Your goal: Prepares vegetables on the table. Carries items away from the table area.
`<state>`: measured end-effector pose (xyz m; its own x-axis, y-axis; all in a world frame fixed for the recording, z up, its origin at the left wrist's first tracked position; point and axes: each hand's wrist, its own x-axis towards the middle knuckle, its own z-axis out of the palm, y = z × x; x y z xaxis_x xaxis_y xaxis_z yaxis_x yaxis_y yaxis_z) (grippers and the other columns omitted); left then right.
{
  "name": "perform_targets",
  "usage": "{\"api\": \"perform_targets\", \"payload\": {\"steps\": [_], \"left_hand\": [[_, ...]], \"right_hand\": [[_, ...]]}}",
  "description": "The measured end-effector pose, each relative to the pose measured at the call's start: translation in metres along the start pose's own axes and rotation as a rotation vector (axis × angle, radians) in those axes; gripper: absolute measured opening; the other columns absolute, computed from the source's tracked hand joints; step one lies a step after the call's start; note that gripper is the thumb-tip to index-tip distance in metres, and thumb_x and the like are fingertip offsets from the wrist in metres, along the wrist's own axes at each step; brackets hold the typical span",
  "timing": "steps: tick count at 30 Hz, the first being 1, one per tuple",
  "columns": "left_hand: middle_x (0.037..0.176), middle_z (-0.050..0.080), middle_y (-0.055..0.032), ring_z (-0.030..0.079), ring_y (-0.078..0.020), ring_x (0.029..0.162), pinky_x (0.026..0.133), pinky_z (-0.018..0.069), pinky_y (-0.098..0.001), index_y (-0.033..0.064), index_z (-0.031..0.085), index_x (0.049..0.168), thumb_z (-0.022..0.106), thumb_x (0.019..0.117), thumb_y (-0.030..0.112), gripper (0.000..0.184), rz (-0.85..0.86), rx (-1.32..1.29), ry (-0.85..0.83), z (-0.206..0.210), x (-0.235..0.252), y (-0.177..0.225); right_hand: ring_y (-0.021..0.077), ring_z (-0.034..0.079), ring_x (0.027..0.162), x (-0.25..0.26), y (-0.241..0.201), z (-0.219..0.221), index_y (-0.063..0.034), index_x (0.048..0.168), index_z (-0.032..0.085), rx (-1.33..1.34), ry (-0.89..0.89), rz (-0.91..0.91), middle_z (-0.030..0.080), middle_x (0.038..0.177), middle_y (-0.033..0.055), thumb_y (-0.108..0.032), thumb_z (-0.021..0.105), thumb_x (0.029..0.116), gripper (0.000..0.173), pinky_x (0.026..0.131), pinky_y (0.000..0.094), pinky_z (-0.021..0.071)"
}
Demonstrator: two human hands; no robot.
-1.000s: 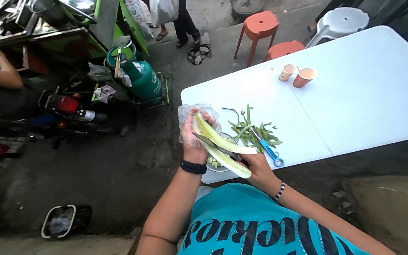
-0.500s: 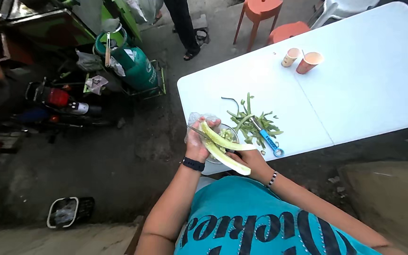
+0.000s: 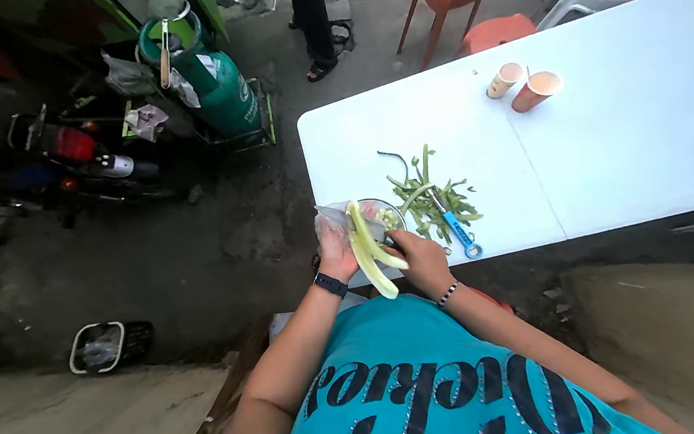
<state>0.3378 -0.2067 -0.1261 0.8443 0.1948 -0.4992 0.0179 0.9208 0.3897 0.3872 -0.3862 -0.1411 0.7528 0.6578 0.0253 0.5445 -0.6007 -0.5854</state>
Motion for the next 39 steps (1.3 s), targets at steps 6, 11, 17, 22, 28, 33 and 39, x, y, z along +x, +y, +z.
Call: {"api": "perform_targets", "payload": {"steps": [6,11,17,22,28,33,39], "left_hand": [[0.124,0.066,-0.0204,0.068,-0.0342,0.108,0.086,0.0605,-0.0515,0.0101,0.045,0.145,0.051,0.0987,0.062,0.07,-0.071,0.279,-0.069,-0.031,-0.018,0.009],[0.113,0.07,-0.0157,0.072,-0.0249,0.092,0.071,0.0625,-0.0358,0.0068,0.054,0.135,0.033,0.0881,0.085,0.093,-0.08,0.419,-0.107,-0.043,-0.019,0.024],[0.095,0.073,-0.0136,0.073,-0.0225,0.072,0.062,0.0625,-0.034,0.0027,0.053,0.126,0.069,0.0879,0.062,0.072,-0.141,0.715,-0.239,-0.052,-0.008,0.036],[0.084,0.072,-0.0157,0.071,-0.0223,0.066,0.063,0.0621,-0.0346,-0.0003,0.054,0.121,0.068,0.0943,0.025,0.04,-0.123,0.74,-0.144,-0.049,-0.007,0.03],[0.074,0.069,-0.0139,0.07,-0.022,0.062,0.061,0.0622,-0.0346,0.0,0.055,0.115,0.051,0.1042,0.017,0.021,-0.199,0.724,-0.161,-0.046,-0.008,0.024],[0.077,0.069,-0.0144,0.071,-0.0237,0.065,0.062,0.0634,-0.0364,0.0044,0.045,0.137,0.053,0.1053,0.017,0.034,-0.28,0.803,-0.092,-0.054,-0.02,0.028],[0.107,0.07,-0.0159,0.072,-0.0258,0.08,0.071,0.0635,-0.0442,0.0095,0.046,0.145,0.077,0.0925,0.02,0.062,-0.02,1.331,0.083,-0.051,-0.002,0.019]], "right_hand": [[0.0359,0.068,0.082,0.003,0.001,0.0,-0.0146,0.137,0.065,-0.135,-0.014,0.032,0.066,0.094,0.0169,-0.034,0.055,0.104,0.039,0.063,0.0513,0.0552],[0.0347,0.067,0.073,0.004,0.0,-0.003,-0.0124,0.133,0.067,-0.098,-0.008,0.015,0.065,0.095,0.0171,-0.03,0.059,0.1031,0.036,0.058,0.0514,0.054],[0.0305,0.066,0.071,-0.005,0.0,0.001,-0.0121,0.131,0.068,-0.046,-0.028,-0.034,0.065,0.093,0.014,-0.03,0.061,0.1024,0.034,0.057,0.0483,0.0548],[0.0296,0.066,0.069,-0.013,0.004,0.009,-0.012,0.13,0.068,-0.024,-0.027,-0.052,0.064,0.092,0.0135,-0.03,0.059,0.1031,0.034,0.056,0.0471,0.0551],[0.03,0.066,0.069,-0.012,0.014,0.009,-0.0123,0.131,0.068,-0.052,-0.022,-0.031,0.064,0.093,0.0136,-0.027,0.06,0.1026,0.033,0.055,0.0472,0.0544],[0.0404,0.07,0.092,-0.001,0.045,-0.011,-0.0075,0.137,0.062,-0.019,-0.053,0.181,0.068,0.112,0.0204,-0.025,0.058,0.1055,0.036,0.075,0.0615,0.0562],[0.0382,0.069,0.105,-0.014,0.05,0.0,-0.0124,0.138,0.062,0.025,-0.195,0.353,0.069,0.119,0.0181,-0.033,0.056,0.1066,0.038,0.087,0.0632,0.0539]]}}
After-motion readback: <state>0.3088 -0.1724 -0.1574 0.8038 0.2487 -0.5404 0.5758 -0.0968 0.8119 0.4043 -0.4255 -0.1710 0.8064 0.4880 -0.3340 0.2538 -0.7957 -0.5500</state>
